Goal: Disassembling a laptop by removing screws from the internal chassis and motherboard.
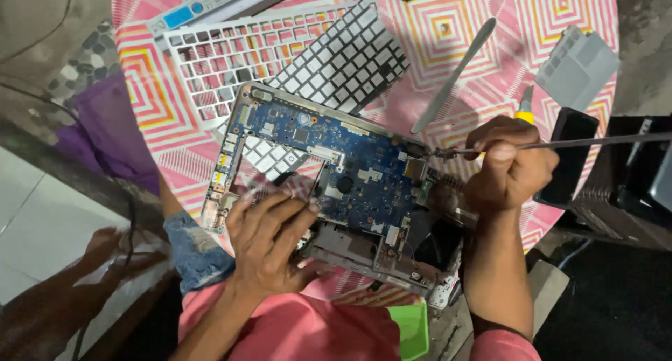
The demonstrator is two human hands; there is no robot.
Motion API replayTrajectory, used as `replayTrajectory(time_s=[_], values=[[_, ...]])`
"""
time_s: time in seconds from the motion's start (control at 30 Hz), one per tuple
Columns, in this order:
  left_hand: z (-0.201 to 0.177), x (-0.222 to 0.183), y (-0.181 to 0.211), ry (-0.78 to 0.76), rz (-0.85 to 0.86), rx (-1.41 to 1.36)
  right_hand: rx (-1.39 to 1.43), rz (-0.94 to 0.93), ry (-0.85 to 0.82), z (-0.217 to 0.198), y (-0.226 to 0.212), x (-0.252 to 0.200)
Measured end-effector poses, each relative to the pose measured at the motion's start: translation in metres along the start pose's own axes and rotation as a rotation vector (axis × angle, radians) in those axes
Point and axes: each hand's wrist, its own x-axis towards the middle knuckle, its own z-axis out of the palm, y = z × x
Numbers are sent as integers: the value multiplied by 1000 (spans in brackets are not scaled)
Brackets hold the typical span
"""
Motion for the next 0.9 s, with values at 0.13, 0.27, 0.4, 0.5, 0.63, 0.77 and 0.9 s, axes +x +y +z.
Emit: replayTrajectory(time_s=[0.13, 0.27, 0.4, 0.5, 0.63, 0.77, 0.9], values=[[-2, -6, -8, -250, 53, -144, -104, 108, 3, -21, -30, -21], [2, 1, -12, -433, 177, -156, -64, 33, 16, -31, -42, -43], [1, 3, -15, -502, 174, -198, -131, 64, 56, -31, -46, -53], [3, 3, -16, -480, 169, -219, -93, 5, 190, -23, -40, -46], [5, -6, -16, -466, 148, -223, -8, -63, 153, -34, -39, -25], [2, -4, -17, -419, 137, -217, 14, -88, -483, -166, 35, -2], [2, -7, -16, -418, 137, -211, -107, -58, 160, -75, -40, -8]])
